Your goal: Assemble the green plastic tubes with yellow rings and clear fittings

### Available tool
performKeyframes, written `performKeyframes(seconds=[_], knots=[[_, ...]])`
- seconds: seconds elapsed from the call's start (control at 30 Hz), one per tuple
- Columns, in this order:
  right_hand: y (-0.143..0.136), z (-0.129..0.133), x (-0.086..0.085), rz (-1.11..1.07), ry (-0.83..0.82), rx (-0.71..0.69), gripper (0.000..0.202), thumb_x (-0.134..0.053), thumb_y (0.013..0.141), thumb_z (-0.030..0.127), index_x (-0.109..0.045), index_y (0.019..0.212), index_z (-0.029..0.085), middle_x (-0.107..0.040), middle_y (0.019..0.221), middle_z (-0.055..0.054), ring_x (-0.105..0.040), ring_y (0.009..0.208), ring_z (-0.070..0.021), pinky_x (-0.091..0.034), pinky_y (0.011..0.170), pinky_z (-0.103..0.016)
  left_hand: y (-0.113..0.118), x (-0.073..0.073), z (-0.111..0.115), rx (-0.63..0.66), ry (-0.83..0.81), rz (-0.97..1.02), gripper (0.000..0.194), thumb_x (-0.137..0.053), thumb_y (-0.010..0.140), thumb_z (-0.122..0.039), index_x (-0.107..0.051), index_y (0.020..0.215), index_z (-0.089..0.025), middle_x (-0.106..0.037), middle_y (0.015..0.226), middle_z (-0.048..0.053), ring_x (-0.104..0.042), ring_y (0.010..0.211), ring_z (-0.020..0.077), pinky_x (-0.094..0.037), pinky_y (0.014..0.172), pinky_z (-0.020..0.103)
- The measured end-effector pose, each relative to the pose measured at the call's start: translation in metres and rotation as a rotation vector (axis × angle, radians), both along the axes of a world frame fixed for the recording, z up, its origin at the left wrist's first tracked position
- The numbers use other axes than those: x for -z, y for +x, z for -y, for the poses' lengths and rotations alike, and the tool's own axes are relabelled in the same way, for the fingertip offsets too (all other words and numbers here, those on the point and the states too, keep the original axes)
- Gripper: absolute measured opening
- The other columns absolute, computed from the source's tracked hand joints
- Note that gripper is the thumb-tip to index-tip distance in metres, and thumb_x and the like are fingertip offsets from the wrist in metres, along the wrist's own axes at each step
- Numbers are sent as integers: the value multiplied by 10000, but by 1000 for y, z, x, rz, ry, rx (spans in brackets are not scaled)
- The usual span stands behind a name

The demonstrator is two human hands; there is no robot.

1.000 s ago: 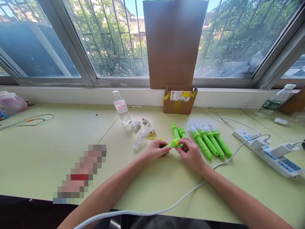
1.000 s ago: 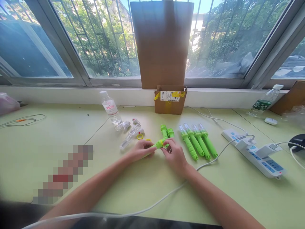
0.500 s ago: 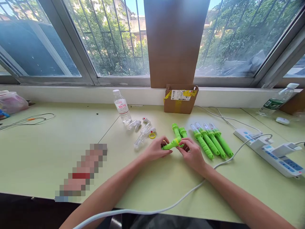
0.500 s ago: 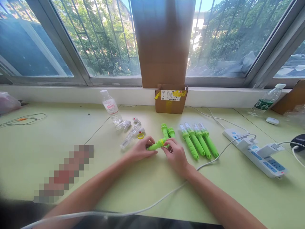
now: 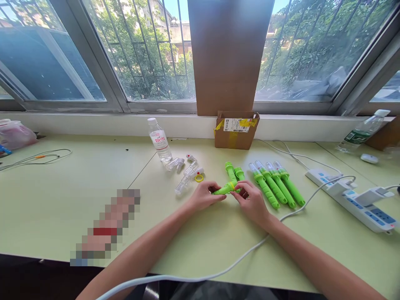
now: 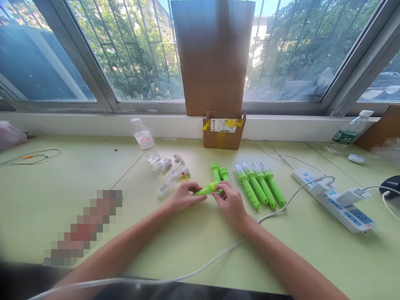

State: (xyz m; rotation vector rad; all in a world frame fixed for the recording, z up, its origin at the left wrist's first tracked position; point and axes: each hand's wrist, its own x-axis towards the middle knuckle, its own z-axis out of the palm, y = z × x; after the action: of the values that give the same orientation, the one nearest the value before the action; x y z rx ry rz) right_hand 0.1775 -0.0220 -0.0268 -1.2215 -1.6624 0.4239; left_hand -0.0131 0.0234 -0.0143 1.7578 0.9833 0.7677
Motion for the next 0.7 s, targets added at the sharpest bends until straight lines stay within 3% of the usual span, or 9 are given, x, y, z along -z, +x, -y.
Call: performKeyframes(seconds=[0.37,0.7], knots=[[2,-2,3,-9,-49,-2,104,-625,809,275,-574,832,187,-586,899,-39,-548,531,-105,-461,484,-252,1,-7,2,43,-77,-4,379,-657,734,-467,-649,924,-139,-550,564,-21,-446,449,71,-333,427,197],[2,-1,0,-15,-62,-29,135,-633,799,299,-576,846,187,-590,924,-50,-560,539,-110,-476,477,-255,0,0,-1,56,-116,25,404,-624,761,-494,-618,980,-155,-589,627,8,-544,541,108,-387,427,181]])
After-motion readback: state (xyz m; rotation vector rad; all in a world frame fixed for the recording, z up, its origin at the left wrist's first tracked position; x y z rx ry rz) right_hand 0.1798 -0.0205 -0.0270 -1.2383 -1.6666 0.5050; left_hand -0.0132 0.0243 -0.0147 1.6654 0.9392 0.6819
